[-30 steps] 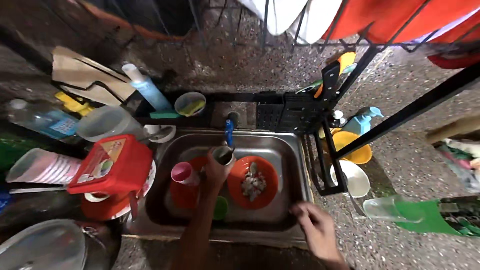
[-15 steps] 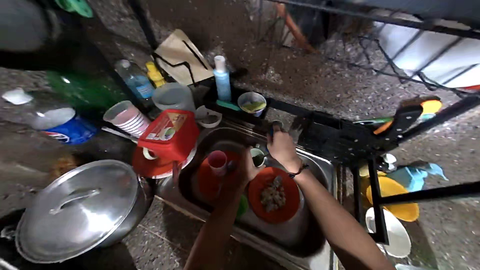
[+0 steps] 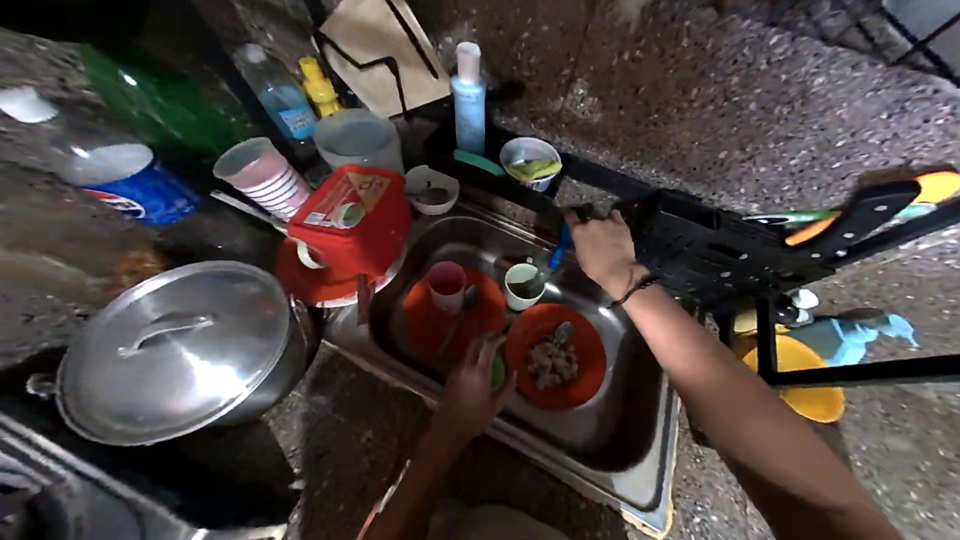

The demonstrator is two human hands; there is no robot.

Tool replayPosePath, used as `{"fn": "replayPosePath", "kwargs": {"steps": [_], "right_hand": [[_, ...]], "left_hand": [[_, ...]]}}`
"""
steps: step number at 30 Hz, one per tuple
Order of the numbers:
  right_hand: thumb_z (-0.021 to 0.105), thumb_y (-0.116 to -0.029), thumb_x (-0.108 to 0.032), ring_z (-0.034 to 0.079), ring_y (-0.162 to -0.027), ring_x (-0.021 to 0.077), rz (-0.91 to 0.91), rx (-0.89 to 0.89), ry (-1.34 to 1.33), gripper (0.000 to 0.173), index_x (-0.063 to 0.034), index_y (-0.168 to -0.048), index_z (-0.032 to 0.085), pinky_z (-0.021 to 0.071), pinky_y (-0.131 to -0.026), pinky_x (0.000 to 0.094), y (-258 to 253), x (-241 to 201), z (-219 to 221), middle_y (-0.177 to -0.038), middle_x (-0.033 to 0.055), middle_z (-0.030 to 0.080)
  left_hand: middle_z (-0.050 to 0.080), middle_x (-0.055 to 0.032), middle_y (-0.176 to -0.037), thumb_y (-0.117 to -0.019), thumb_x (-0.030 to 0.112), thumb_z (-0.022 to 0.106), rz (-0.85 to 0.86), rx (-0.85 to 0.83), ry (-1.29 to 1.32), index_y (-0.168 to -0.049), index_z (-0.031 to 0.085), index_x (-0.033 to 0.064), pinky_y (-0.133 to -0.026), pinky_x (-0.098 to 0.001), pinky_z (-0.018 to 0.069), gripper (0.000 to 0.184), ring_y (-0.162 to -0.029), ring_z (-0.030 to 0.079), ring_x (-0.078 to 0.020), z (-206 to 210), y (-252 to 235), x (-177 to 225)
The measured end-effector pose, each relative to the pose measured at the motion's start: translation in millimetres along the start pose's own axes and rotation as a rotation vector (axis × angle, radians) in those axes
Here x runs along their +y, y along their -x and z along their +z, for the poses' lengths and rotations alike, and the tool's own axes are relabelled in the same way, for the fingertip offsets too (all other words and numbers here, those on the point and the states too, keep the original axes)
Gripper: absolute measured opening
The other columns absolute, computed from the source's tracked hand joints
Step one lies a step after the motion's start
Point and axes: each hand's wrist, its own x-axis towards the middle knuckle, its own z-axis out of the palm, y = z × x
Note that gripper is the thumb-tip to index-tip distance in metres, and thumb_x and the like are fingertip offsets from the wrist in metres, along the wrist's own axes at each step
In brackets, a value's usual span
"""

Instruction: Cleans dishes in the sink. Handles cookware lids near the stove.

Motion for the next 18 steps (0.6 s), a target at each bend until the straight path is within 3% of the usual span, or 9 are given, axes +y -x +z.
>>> {"fn": "replayPosePath", "kwargs": {"steps": [4, 8, 11, 13, 15, 18], "right_hand": [[0.066, -0.0908, 0.002, 0.067, -0.101, 0.0481, -0.008, -0.025, 0.025, 0.050, -0.0034, -0.140, 0.056, 0.0449, -0.100, 0.0644, 4.0, -1.3, -1.1, -0.102, 0.0277, 0.070], [0.073, -0.0863, 0.001, 0.067, -0.093, 0.0501, 0.024, -0.054, 0.020, 0.033, 0.0051, -0.117, 0.063, 0.0481, -0.091, 0.0681, 7.0, -10.4, -1.0, -0.096, 0.0287, 0.068], [0.072, -0.0905, -0.006, 0.066, -0.098, 0.0529, 0.059, -0.098, 0.024, 0.029, 0.0070, -0.115, 0.063, 0.0486, -0.090, 0.0687, 3.8, -16.2, -3.7, -0.100, 0.0311, 0.068], [0.067, -0.0941, -0.006, 0.064, -0.104, 0.0551, 0.057, -0.136, 0.023, 0.036, 0.0090, -0.125, 0.058, 0.0476, -0.092, 0.0686, 4.1, -19.9, -12.1, -0.106, 0.0342, 0.067], [0.064, -0.0959, -0.005, 0.063, -0.108, 0.0556, 0.053, -0.148, 0.026, 0.038, 0.0098, -0.130, 0.056, 0.0474, -0.093, 0.0682, 5.7, -22.7, -17.1, -0.110, 0.0357, 0.066], [0.063, -0.0961, -0.005, 0.065, -0.107, 0.0540, 0.060, -0.151, 0.067, 0.034, 0.0104, -0.126, 0.059, 0.0495, -0.091, 0.0661, 6.8, -27.4, -19.5, -0.109, 0.0343, 0.067]], "left_hand": [[0.063, -0.0188, -0.136, -0.0987, 0.028, 0.066, -0.018, 0.091, 0.018, -0.131, 0.064, 0.0031, -0.095, -0.0422, 0.0583, 0.041, -0.111, 0.070, -0.0284, -8.0, 48.5, -10.8], [0.071, -0.0130, -0.119, -0.0950, 0.022, 0.068, 0.127, 0.363, -0.013, -0.114, 0.073, 0.0060, -0.102, -0.0401, 0.0547, 0.025, -0.116, 0.067, -0.0256, -11.1, 68.0, -8.4], [0.074, -0.0089, -0.105, -0.0946, 0.018, 0.066, 0.121, 0.602, 0.054, -0.105, 0.074, 0.0046, -0.090, -0.0315, 0.0599, 0.019, -0.100, 0.071, -0.0164, -28.5, 72.2, -6.6], [0.073, -0.0084, -0.095, -0.0938, 0.010, 0.062, 0.014, 0.791, 0.236, -0.102, 0.071, -0.0027, -0.078, -0.0287, 0.0609, 0.018, -0.085, 0.070, -0.0109, -46.8, 72.7, -7.2], [0.072, -0.0069, -0.091, -0.0963, 0.007, 0.052, -0.220, 0.936, 0.526, -0.105, 0.066, -0.0075, -0.072, -0.0283, 0.0601, 0.022, -0.078, 0.069, -0.0090, -70.9, 72.1, -8.7], [0.071, -0.0030, -0.084, -0.1124, 0.026, 0.036, -0.574, 0.945, 0.886, -0.108, 0.065, -0.0018, -0.058, -0.0224, 0.0520, 0.041, -0.065, 0.064, -0.0075, -117.9, 75.8, -25.6]]}}
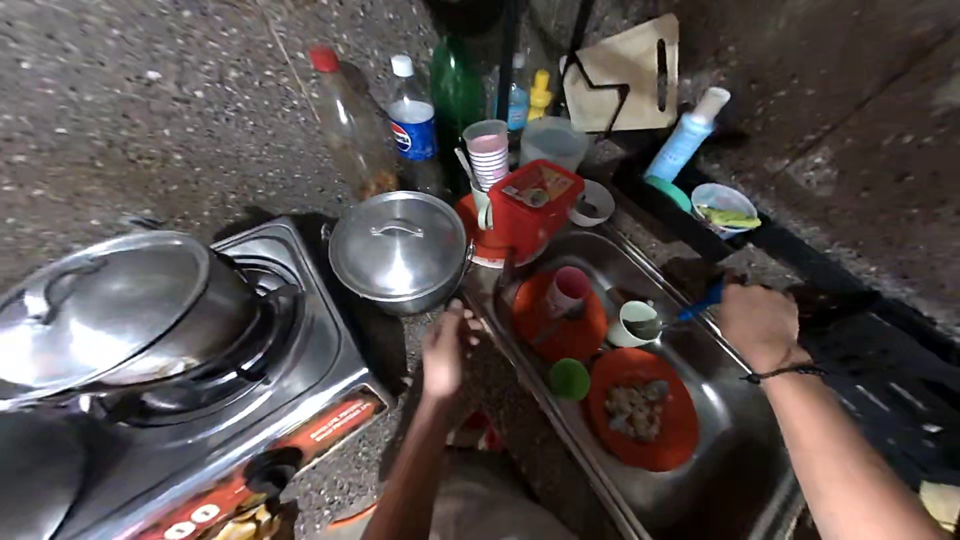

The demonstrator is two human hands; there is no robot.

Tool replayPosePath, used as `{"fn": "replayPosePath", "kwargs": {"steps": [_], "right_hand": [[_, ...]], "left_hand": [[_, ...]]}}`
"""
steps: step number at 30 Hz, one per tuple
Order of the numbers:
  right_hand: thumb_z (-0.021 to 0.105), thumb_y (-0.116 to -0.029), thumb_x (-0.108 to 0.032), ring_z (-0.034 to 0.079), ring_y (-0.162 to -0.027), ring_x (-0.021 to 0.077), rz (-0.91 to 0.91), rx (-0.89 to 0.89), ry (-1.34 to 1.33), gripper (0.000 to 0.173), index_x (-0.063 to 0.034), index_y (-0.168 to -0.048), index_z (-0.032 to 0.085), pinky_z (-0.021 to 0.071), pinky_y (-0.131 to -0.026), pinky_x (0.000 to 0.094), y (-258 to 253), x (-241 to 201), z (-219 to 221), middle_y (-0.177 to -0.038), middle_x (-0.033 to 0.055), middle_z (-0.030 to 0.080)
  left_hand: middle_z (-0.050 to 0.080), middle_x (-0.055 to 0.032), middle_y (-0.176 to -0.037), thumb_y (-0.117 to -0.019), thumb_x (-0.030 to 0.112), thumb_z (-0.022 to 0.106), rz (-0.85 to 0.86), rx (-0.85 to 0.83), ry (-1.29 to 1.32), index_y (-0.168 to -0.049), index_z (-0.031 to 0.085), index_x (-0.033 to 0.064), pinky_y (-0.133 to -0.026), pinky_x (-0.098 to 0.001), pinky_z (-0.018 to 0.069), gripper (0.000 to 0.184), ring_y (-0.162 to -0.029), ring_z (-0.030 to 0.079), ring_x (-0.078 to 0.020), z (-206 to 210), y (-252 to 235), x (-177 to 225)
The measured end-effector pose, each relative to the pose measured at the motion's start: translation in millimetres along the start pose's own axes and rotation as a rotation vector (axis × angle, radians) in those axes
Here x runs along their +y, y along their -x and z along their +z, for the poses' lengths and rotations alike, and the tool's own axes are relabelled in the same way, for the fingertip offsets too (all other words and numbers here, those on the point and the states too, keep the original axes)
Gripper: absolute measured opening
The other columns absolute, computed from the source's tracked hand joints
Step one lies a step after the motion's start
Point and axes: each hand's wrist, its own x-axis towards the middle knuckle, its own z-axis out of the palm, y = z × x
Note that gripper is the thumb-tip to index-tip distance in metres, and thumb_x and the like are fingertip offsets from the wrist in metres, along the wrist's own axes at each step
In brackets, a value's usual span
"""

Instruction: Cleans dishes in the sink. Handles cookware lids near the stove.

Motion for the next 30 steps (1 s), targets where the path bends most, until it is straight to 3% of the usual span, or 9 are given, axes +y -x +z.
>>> {"fn": "replayPosePath", "kwargs": {"steps": [3, 6, 10, 16, 24, 27, 30], "right_hand": [[0.062, -0.0978, -0.008, 0.065, -0.108, 0.0531, 0.027, 0.005, 0.011, 0.028, 0.0112, -0.118, 0.062, 0.0498, -0.090, 0.0656, -0.5, -2.8, 2.0, -0.111, 0.0342, 0.067], [0.064, -0.0959, -0.008, 0.066, -0.105, 0.0523, 0.028, 0.042, 0.020, 0.023, 0.0099, -0.110, 0.065, 0.0515, -0.087, 0.0653, -2.2, -3.6, 8.9, -0.108, 0.0330, 0.068], [0.064, -0.0960, -0.008, 0.065, -0.106, 0.0530, 0.035, 0.055, 0.035, 0.021, 0.0104, -0.107, 0.065, 0.0510, -0.086, 0.0667, -3.3, -6.3, 13.5, -0.108, 0.0337, 0.067], [0.066, -0.0950, -0.011, 0.066, -0.106, 0.0507, 0.035, 0.065, 0.068, 0.025, 0.0087, -0.110, 0.065, 0.0511, -0.088, 0.0655, -4.0, -4.2, 13.3, -0.109, 0.0315, 0.068], [0.069, -0.0913, -0.014, 0.067, -0.103, 0.0515, 0.017, 0.101, 0.079, 0.026, 0.0079, -0.106, 0.066, 0.0536, -0.082, 0.0652, -5.6, -3.3, 17.0, -0.106, 0.0324, 0.069], [0.068, -0.0933, -0.020, 0.064, -0.109, 0.0543, -0.016, 0.096, -0.010, 0.036, 0.0089, -0.114, 0.065, 0.0494, -0.089, 0.0700, -2.7, -1.3, 12.7, -0.114, 0.0351, 0.066], [0.061, -0.0968, -0.036, 0.044, -0.133, 0.0622, -0.018, 0.234, -0.305, 0.057, 0.0095, -0.132, 0.061, 0.0236, -0.109, 0.0808, 7.8, 5.5, 4.5, -0.135, 0.0412, 0.055]], "left_hand": [[0.071, -0.0036, -0.076, -0.1118, 0.037, 0.040, -0.078, 0.155, 0.032, -0.097, 0.069, 0.0015, -0.052, -0.0225, 0.0490, 0.048, -0.060, 0.063, -0.0089, -21.0, -25.9, 10.8], [0.071, -0.0038, -0.071, -0.1095, 0.028, 0.050, -0.100, 0.302, 0.087, -0.087, 0.069, 0.0009, -0.048, -0.0224, 0.0443, 0.040, -0.052, 0.057, -0.0078, -26.1, -37.5, 19.9], [0.072, -0.0019, -0.069, -0.1081, 0.024, 0.053, -0.106, 0.324, 0.128, -0.082, 0.071, 0.0027, -0.044, -0.0206, 0.0381, 0.038, -0.047, 0.052, -0.0041, -26.9, -38.5, 22.1], [0.072, -0.0037, -0.066, -0.1052, 0.016, 0.056, 0.020, 0.371, 0.214, -0.069, 0.066, 0.0031, -0.062, -0.0269, 0.0553, 0.040, -0.057, 0.066, -0.0099, -26.3, -41.1, 14.3], [0.071, -0.0047, -0.064, -0.1048, 0.014, 0.054, 0.077, 0.373, 0.226, -0.064, 0.066, 0.0025, -0.064, -0.0312, 0.0572, 0.044, -0.059, 0.068, -0.0123, -37.1, -39.6, 2.0], [0.071, -0.0027, -0.065, -0.1051, 0.016, 0.052, 0.075, 0.333, 0.197, -0.065, 0.067, 0.0038, -0.061, -0.0310, 0.0547, 0.045, -0.057, 0.066, -0.0097, -43.6, -30.2, 0.3], [0.069, -0.0001, -0.063, -0.1047, 0.020, 0.053, 0.054, 0.304, 0.143, -0.065, 0.067, 0.0057, -0.057, -0.0307, 0.0512, 0.045, -0.054, 0.061, -0.0075, -40.0, -16.9, -0.1]]}}
